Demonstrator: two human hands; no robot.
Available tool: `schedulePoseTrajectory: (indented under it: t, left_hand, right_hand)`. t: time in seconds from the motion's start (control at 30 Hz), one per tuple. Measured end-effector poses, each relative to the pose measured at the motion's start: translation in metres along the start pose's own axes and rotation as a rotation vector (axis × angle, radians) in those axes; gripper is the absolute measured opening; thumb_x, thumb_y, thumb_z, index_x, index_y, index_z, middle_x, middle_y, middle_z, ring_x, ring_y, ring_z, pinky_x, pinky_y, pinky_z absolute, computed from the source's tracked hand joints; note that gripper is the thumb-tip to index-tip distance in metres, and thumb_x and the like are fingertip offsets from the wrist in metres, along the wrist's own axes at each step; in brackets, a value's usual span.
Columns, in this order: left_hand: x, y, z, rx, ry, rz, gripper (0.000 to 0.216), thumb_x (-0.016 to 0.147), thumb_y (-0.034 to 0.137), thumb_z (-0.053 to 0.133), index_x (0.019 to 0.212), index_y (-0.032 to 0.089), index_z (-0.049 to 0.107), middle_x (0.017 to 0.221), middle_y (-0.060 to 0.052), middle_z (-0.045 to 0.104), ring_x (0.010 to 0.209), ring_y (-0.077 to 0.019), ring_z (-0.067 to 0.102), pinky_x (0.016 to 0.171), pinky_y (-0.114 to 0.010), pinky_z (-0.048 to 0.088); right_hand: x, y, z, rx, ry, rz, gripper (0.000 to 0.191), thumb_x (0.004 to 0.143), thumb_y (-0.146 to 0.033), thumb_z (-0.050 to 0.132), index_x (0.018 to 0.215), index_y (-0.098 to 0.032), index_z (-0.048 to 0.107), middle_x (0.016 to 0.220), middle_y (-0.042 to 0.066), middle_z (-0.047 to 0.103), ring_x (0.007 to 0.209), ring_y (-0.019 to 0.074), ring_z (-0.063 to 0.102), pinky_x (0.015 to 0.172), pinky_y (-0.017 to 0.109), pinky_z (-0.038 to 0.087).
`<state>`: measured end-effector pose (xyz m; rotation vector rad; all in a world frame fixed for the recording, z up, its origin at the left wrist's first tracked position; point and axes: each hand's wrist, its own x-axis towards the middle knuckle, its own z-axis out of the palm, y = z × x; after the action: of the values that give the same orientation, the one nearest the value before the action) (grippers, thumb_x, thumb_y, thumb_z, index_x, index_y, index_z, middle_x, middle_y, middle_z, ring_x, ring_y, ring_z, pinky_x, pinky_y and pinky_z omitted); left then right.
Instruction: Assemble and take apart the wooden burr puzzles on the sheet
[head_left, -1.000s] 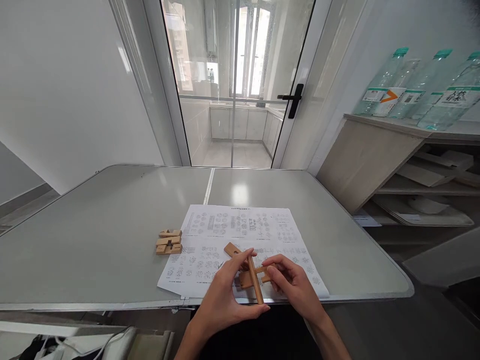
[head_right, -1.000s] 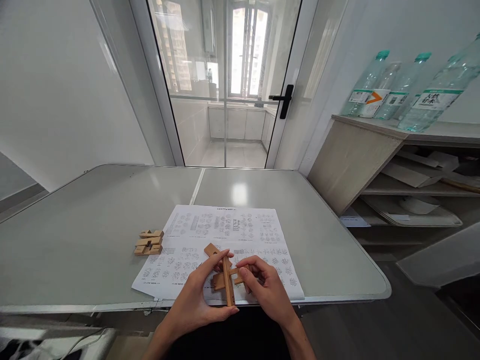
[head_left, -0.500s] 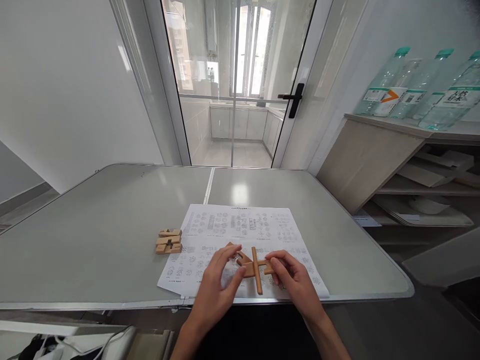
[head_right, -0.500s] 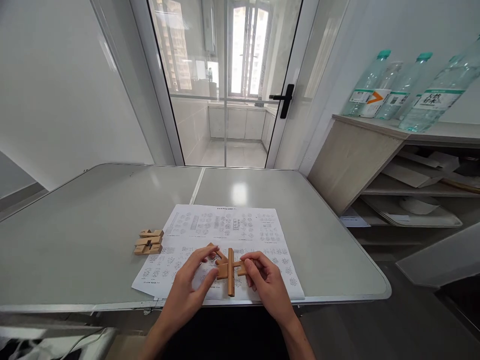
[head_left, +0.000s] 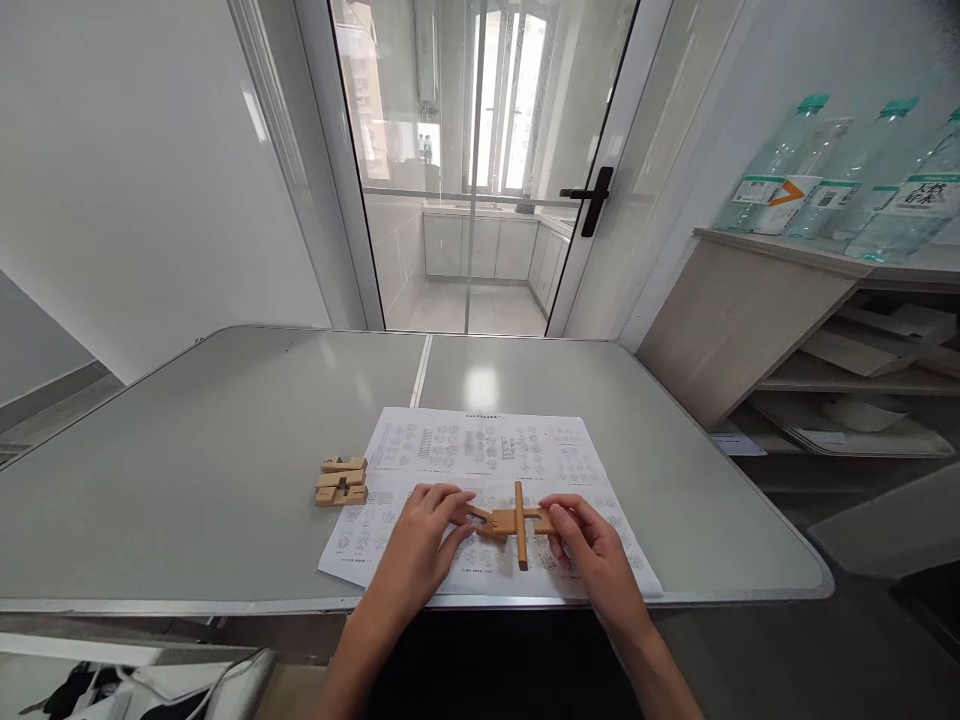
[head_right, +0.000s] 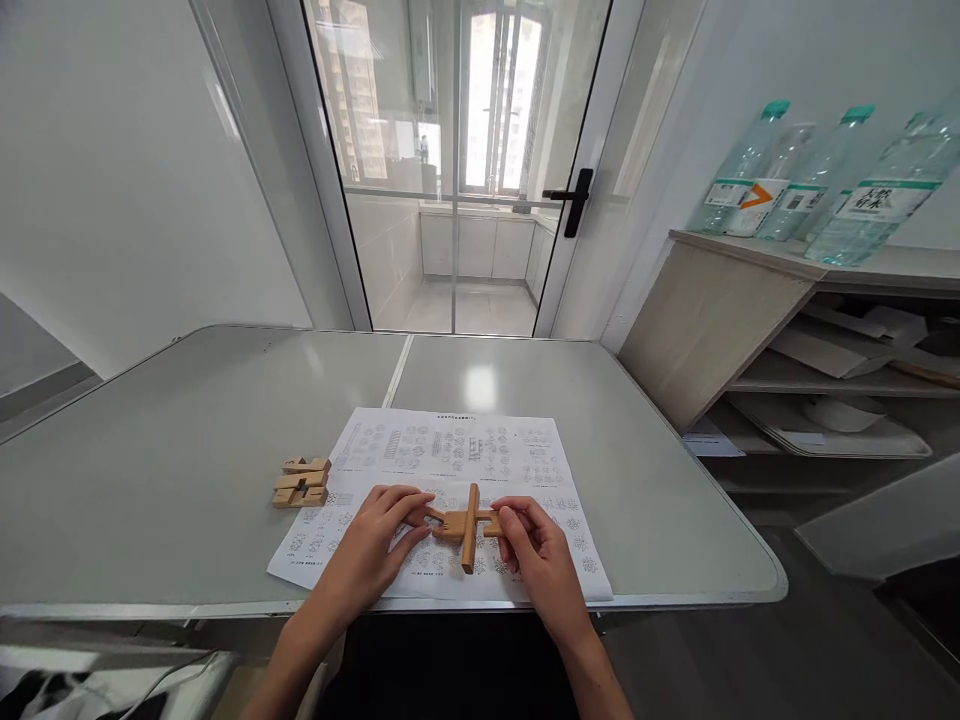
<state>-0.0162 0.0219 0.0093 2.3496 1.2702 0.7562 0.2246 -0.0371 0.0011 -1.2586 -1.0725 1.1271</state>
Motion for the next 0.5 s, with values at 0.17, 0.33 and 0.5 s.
schedulePoseTrajectory:
  t: [0.17,0.33,0.5]
  left_hand:
    - [-0.009,-0.004,-0.010,-0.056,-0.024,-0.109,0.020,0.097,0.029,0.069,0.115,0.022,0.071,0.116,-0.008,0.070,0.110,-0.0281,0.065,0.092,-0.045,0.058]
    - [-0.014,-0.001,-0.021,-0.094,-0.039,-0.141,0.021,0.103,0.037,0.056,0.099,0.021,0.069,0.105,-0.007,0.070,0.096,-0.0259,0.068,0.082,-0.039,0.057]
    - [-0.019,0.002,-0.036,-0.210,-0.020,-0.214,0.027,0.105,0.046,0.052,0.106,0.023,0.066,0.093,-0.002,0.074,0.077,-0.0195,0.069,0.072,-0.032,0.053]
  right_hand:
    - [0.000,0.003,0.000,0.019,0.003,0.011,0.045,0.098,-0.063,0.062,0.110,-0.020,0.071,0.069,-0.001,0.052,0.065,0.0153,0.046,0.060,0.027,0.040]
    - [0.000,0.004,0.000,0.014,-0.003,0.004,0.045,0.098,-0.063,0.062,0.109,-0.020,0.071,0.068,-0.002,0.052,0.064,0.0153,0.045,0.060,0.027,0.040]
    - [0.001,0.005,-0.001,0.022,-0.006,-0.002,0.044,0.098,-0.063,0.062,0.110,-0.021,0.071,0.068,-0.002,0.053,0.064,0.0151,0.047,0.060,0.026,0.041]
